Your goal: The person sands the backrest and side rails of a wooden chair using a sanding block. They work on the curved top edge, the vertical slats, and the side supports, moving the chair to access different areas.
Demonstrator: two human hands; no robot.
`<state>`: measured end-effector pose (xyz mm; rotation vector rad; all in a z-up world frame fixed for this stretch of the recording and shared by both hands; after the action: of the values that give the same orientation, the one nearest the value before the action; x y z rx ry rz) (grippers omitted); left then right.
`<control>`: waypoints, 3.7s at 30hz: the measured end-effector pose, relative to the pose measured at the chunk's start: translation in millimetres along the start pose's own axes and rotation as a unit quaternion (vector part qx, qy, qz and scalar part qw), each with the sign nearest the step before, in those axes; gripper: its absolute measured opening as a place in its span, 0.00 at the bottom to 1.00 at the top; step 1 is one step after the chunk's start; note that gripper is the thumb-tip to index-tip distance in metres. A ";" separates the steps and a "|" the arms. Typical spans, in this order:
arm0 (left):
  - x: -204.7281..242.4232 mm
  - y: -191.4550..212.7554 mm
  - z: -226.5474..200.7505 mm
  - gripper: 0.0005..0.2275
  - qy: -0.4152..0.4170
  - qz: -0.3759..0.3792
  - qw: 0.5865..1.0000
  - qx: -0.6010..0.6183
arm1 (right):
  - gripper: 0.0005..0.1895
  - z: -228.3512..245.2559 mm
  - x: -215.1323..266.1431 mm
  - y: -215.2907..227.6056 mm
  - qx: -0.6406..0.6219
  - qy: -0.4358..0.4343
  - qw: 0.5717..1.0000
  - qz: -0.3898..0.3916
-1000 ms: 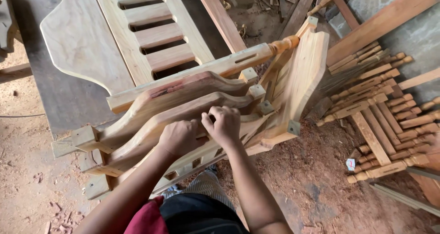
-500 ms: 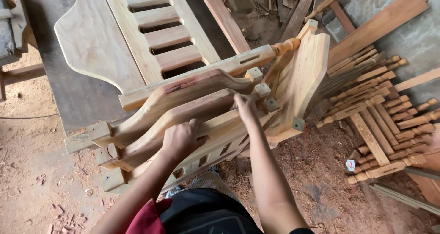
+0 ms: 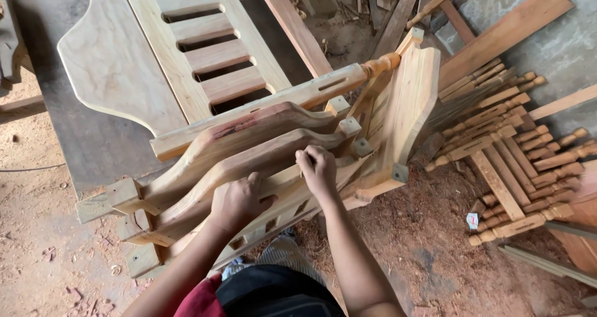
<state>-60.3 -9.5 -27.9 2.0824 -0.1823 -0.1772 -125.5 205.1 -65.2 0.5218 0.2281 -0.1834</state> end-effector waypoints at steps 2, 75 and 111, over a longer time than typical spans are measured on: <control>2.0 0.6 -3.0 0.25 -0.003 -0.004 1.000 0.009 | 0.22 43.7 13.1 11.0 -0.017 0.172 0.984 -0.049; 1.7 5.3 -4.5 0.24 0.009 -0.001 1.000 -0.017 | 0.28 -51.8 53.1 53.7 0.258 0.136 0.956 -0.010; 3.6 5.3 -6.5 0.22 -0.043 -0.043 0.997 -0.048 | 0.22 -97.5 76.8 48.5 0.116 -0.045 0.982 -0.145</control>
<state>-55.7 -7.3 -20.3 1.9886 -0.1350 -0.3226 -57.1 287.4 -144.6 0.7094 0.1942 -0.5218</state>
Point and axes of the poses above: each hand's wrist, its own x-axis away from the middle knuckle, its own y-axis out of the back of the hand, z = x × y, the point moved 9 cm from there along -x, towards the middle knuckle, and after that the axes turned 7 degrees about -z, right-handed, at the moved point
